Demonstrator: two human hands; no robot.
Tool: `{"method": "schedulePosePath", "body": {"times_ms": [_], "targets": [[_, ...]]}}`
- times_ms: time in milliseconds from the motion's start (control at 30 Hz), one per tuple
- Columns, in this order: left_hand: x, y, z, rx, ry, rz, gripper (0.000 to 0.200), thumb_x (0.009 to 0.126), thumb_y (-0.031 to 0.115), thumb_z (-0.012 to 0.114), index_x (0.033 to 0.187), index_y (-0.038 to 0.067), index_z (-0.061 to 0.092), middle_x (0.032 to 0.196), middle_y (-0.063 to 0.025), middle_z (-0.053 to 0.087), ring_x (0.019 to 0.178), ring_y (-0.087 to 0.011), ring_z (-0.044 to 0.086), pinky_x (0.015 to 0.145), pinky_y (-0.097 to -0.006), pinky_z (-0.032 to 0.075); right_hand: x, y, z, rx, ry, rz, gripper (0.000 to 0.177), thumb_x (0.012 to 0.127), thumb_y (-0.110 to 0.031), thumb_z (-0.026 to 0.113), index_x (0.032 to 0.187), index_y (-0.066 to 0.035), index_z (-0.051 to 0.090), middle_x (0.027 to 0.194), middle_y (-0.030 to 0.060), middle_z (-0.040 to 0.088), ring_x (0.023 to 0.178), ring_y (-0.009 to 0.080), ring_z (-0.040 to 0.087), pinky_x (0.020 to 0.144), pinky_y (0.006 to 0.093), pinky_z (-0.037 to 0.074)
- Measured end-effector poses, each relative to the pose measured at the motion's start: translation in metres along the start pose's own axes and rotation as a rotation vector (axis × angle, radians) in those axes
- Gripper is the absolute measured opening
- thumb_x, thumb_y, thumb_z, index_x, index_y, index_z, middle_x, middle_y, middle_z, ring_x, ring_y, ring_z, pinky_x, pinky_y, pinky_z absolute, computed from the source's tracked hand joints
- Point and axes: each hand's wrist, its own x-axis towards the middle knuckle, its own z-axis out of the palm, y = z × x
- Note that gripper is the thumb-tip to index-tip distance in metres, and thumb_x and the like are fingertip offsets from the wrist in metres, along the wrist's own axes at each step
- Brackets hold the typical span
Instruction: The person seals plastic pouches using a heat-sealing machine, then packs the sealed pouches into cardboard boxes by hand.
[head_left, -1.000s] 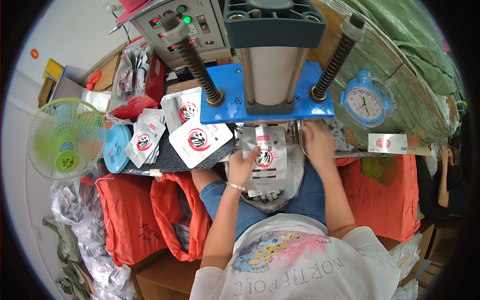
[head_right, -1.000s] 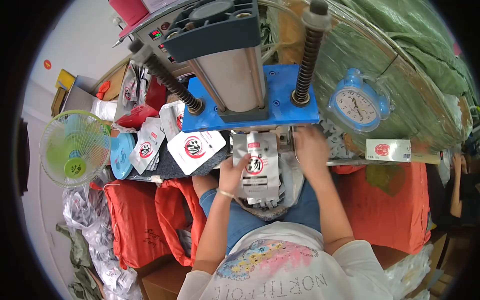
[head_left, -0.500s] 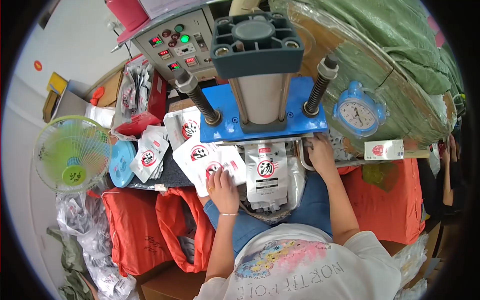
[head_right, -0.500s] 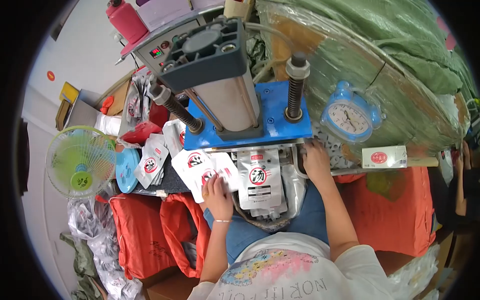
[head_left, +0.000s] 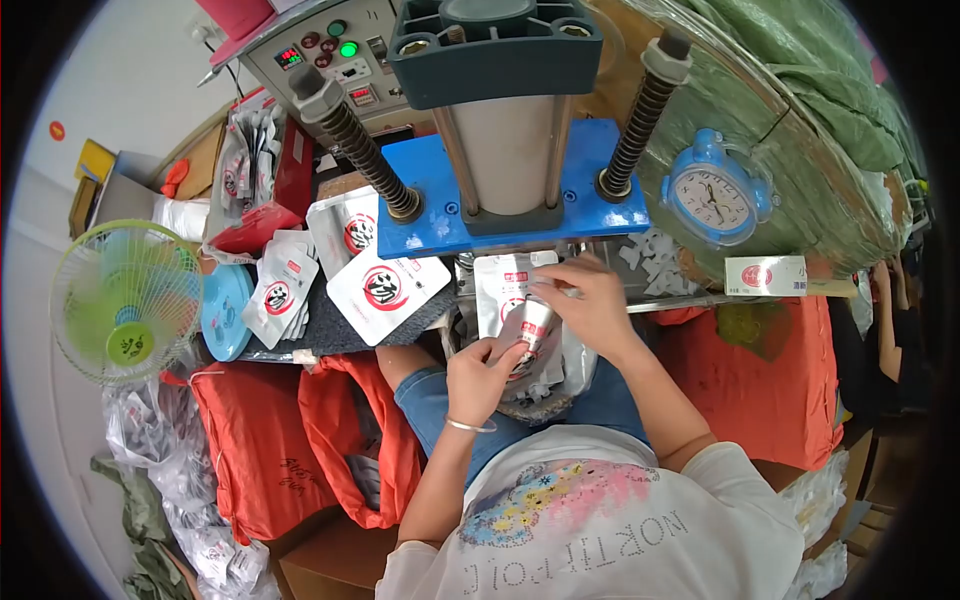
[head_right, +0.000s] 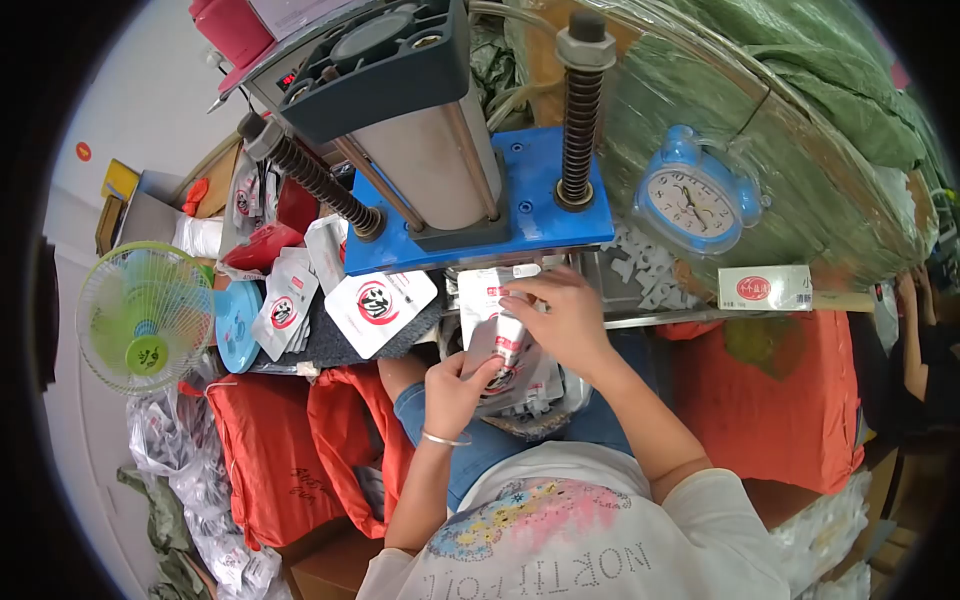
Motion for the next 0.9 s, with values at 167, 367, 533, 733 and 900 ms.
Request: {"method": "schedulePosePath", "body": {"times_ms": [167,367,533,733,900], "targets": [[0.018,-0.028,0.016,-0.185,-0.056,-0.075,0.029,0.081,0.023,0.072,0.086,-0.005,0.068,0.069,0.0000,0.064,0.059,-0.0024,0.052,0.052,-0.0215,0.044,-0.006,0.025,0.038,0.028,0.152,0.144,0.021,0.075,-0.024,0.071,0.089,-0.007,0.071,0.077,0.0094,0.065,0.076,0.0251,0.061,0.069,0.0347,0.048],[0.024,-0.050,0.032,-0.124,-0.123,-0.044,0.028,0.081,0.022,0.072,0.087,-0.006,0.068,0.069,-0.0007,0.065,0.061,-0.0027,0.053,0.054,-0.0219,0.045,-0.009,0.043,0.034,0.008,0.071,0.235,0.023,0.075,-0.024,0.072,0.090,-0.007,0.070,0.077,0.0099,0.064,0.066,0.0233,0.062,0.063,0.0339,0.049],[0.022,-0.048,0.026,-0.168,-0.039,-0.012,0.028,0.080,0.020,0.073,0.087,-0.006,0.068,0.070,-0.0004,0.064,0.061,-0.0033,0.053,0.055,-0.0219,0.046,-0.003,0.038,0.035,0.069,0.140,0.165,0.022,0.075,-0.024,0.072,0.089,-0.006,0.070,0.074,0.0098,0.063,0.067,0.0230,0.062,0.063,0.0328,0.049],[0.021,-0.043,0.021,-0.282,-0.086,-0.101,0.028,0.079,0.022,0.074,0.086,-0.005,0.068,0.071,-0.0002,0.063,0.062,-0.0035,0.053,0.053,-0.0210,0.044,0.006,0.030,0.027,-0.085,-0.078,-0.045,0.016,0.077,-0.021,0.069,0.083,-0.007,0.071,0.070,0.0074,0.065,0.071,0.0237,0.059,0.066,0.0363,0.047],[0.027,-0.045,0.025,-0.119,-0.053,-0.046,0.026,0.080,0.020,0.072,0.086,-0.005,0.069,0.073,-0.0005,0.064,0.064,-0.0045,0.053,0.056,-0.0225,0.044,-0.005,0.027,0.036,-0.034,0.077,0.152,0.019,0.078,-0.021,0.068,0.090,-0.007,0.070,0.069,0.0084,0.065,0.074,0.0266,0.059,0.068,0.0373,0.047]]}}
